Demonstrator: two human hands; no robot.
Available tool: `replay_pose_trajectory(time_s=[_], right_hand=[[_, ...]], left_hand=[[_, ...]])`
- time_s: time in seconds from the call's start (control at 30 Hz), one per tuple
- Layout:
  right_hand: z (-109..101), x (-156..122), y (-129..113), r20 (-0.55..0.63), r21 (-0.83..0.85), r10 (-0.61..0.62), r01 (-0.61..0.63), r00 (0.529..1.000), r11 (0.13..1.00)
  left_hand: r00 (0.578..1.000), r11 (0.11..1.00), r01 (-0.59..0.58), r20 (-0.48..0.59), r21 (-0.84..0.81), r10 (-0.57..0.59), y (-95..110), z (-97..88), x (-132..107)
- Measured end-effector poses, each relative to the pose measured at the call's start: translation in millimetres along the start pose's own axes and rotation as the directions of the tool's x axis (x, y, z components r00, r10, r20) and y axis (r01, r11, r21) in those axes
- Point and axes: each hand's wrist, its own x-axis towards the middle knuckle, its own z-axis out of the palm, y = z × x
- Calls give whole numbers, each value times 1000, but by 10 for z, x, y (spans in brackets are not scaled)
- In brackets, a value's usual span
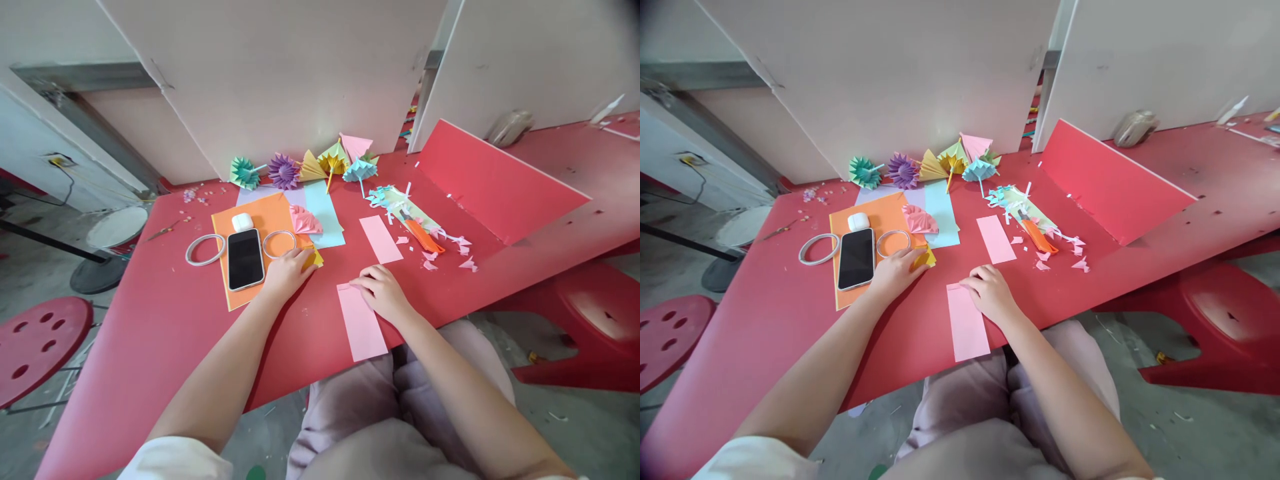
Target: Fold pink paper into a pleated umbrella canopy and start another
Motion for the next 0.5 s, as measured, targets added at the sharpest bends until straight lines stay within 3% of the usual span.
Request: replay_pose_trajectory(time_s=[0.33,0.5], right_hand=[[0,6,-11,-5,-13,9,-9,1000,1000],[6,3,4,-2,-15,11,-11,1000,1000]], left_hand=[[999,999,31,28,5,-31,-13,-1,52],[997,1000,-15,80,-20,17,-54,-92,42]])
